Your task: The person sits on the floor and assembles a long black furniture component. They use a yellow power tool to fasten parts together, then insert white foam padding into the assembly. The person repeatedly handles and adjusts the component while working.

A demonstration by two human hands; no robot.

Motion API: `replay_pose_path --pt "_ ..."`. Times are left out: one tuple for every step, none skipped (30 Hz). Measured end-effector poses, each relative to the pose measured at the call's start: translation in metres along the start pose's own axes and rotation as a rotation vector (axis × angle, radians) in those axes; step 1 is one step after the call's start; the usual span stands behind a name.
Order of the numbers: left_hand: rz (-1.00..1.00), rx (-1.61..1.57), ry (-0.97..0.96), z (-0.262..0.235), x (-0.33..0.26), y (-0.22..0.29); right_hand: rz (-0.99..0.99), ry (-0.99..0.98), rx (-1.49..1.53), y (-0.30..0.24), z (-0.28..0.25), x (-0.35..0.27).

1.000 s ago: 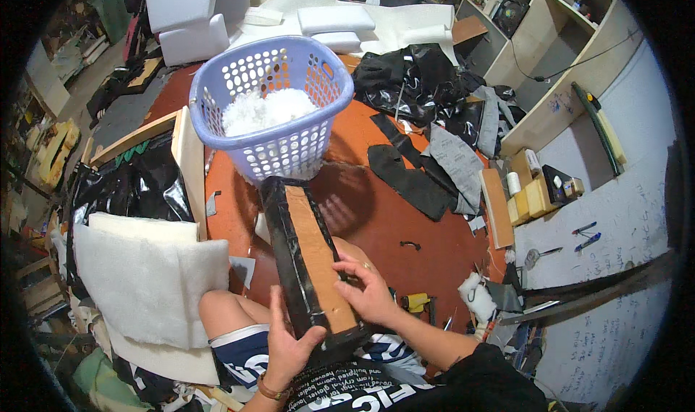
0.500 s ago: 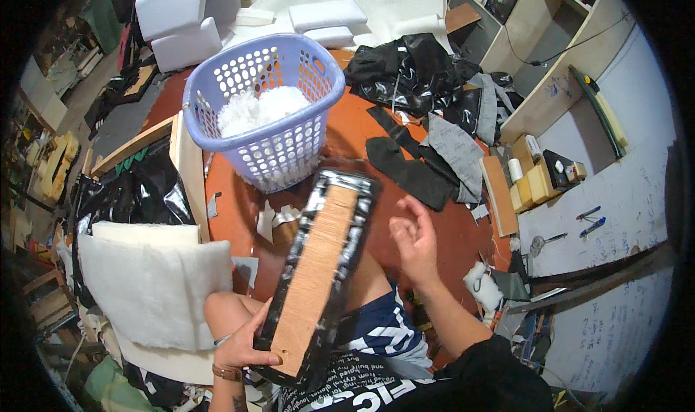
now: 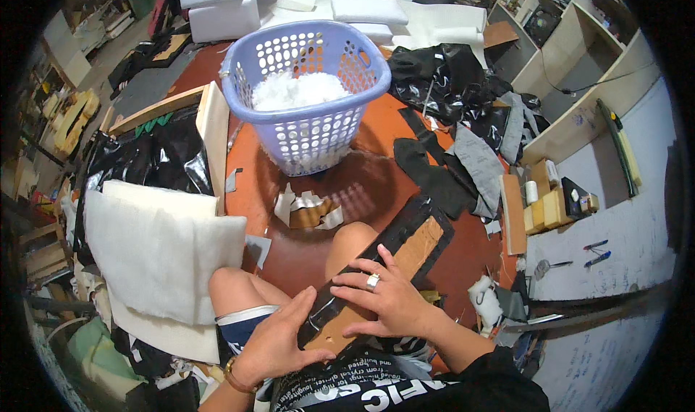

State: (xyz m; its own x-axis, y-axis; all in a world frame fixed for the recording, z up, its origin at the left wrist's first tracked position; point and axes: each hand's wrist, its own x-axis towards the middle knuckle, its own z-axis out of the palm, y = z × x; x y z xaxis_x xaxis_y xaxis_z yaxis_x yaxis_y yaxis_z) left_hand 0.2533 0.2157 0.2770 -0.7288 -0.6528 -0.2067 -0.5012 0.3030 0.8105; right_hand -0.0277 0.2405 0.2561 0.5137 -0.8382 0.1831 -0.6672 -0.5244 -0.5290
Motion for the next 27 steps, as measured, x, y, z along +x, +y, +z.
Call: replay_pose_path --pt "0.001 0.035 0.025 0.005 -0.006 -0.001 0.003 -0.004 0.018 -0.003 0.0 0.001" --pt "0.003 0.069 0.047 0.009 -0.01 -0.001 -0.009 -0.015 0.034 -0.004 0.0 0.003" --pt "-0.01 0.029 0.082 0.011 -0.014 0.001 -0.02 -0.026 0.049 -0.005 0.0 0.005" --pt "-0.019 0.025 0.11 0.014 -0.016 0.001 -0.03 -0.036 0.064 -0.005 0.0 0.006" --pt "-0.025 0.02 0.143 0.017 -0.018 0.0 -0.047 -0.03 0.082 -0.005 0.002 0.008" --pt "-0.031 0.016 0.175 0.019 -0.02 -0.001 -0.062 -0.023 0.101 -0.005 0.004 0.01" --pt "-0.027 0.0 0.213 0.021 -0.021 0.0 -0.077 -0.016 0.119 -0.005 0.006 0.012" --pt "-0.021 -0.014 0.249 0.022 -0.022 0.002 -0.088 0.004 0.132 -0.007 0.009 0.014" --pt "-0.014 -0.028 0.284 0.024 -0.022 0.003 -0.099 0.024 0.146 -0.009 0.012 0.014" --pt "-0.015 -0.047 0.343 0.028 -0.021 0.005 -0.108 0.045 0.159 -0.01 0.014 0.014" --pt "-0.013 -0.067 0.402 0.031 -0.021 0.006 -0.132 0.068 0.178 -0.009 0.015 0.013" --pt "-0.011 -0.087 0.46 0.036 -0.021 0.007 -0.155 0.091 0.196 -0.006 0.018 0.013" --pt "0.004 -0.074 0.531 0.041 -0.021 0.007 -0.178 0.114 0.214 -0.004 0.019 0.012" --pt "0.017 -0.06 0.603 0.047 -0.022 0.005 -0.201 0.117 0.206 -0.002 0.018 0.011" --pt "0.029 -0.047 0.676 0.052 -0.022 0.004 -0.224 0.12 0.199 0.001 0.016 0.011" --pt "0.055 -0.043 0.713 0.057 -0.023 0.002 -0.246 0.122 0.192 0.003 0.014 0.01" --pt "0.083 -0.04 0.749 0.06 -0.022 0.001 -0.24 0.128 0.206 0.003 0.012 0.008" --pt "0.111 -0.036 0.785 0.062 -0.021 0.001 -0.234 0.133 0.222 0.002 0.009 0.007" --pt "0.114 -0.024 0.803 0.063 -0.021 0.002 -0.228 0.139 0.237 0.002 0.007 0.006" --pt "0.132 -0.005 0.798 0.062 -0.021 0.003 -0.209 0.129 0.232 0.002 0.005 0.006" --pt "0.15 0.014 0.792 0.063 -0.022 0.003 -0.189 0.119 0.228 0.003 0.004 0.005" --pt "0.167 0.032 0.786 0.063 -0.022 0.003 -0.169 0.108 0.223 0.005 0.002 0.004" --pt "0.207 0.049 0.787 0.063 -0.023 0.002 -0.128 0.069 0.166 0.005 -0.004 0.004" --pt "0.235 0.06 0.767 0.063 -0.024 0.001 -0.087 0.029 0.108 0.006 -0.013 0.006" --pt "0.262 0.071 0.746 0.062 -0.026 0.001 -0.046 -0.011 0.051 0.008 -0.021 0.009" --pt "0.294 0.08 0.724 0.06 -0.026 0.001 -0.003 -0.092 0.004 0.011 -0.029 0.009" --pt "0.323 0.114 0.672 0.056 -0.027 -0.001 0.042 -0.172 -0.04 0.016 -0.038 0.01"
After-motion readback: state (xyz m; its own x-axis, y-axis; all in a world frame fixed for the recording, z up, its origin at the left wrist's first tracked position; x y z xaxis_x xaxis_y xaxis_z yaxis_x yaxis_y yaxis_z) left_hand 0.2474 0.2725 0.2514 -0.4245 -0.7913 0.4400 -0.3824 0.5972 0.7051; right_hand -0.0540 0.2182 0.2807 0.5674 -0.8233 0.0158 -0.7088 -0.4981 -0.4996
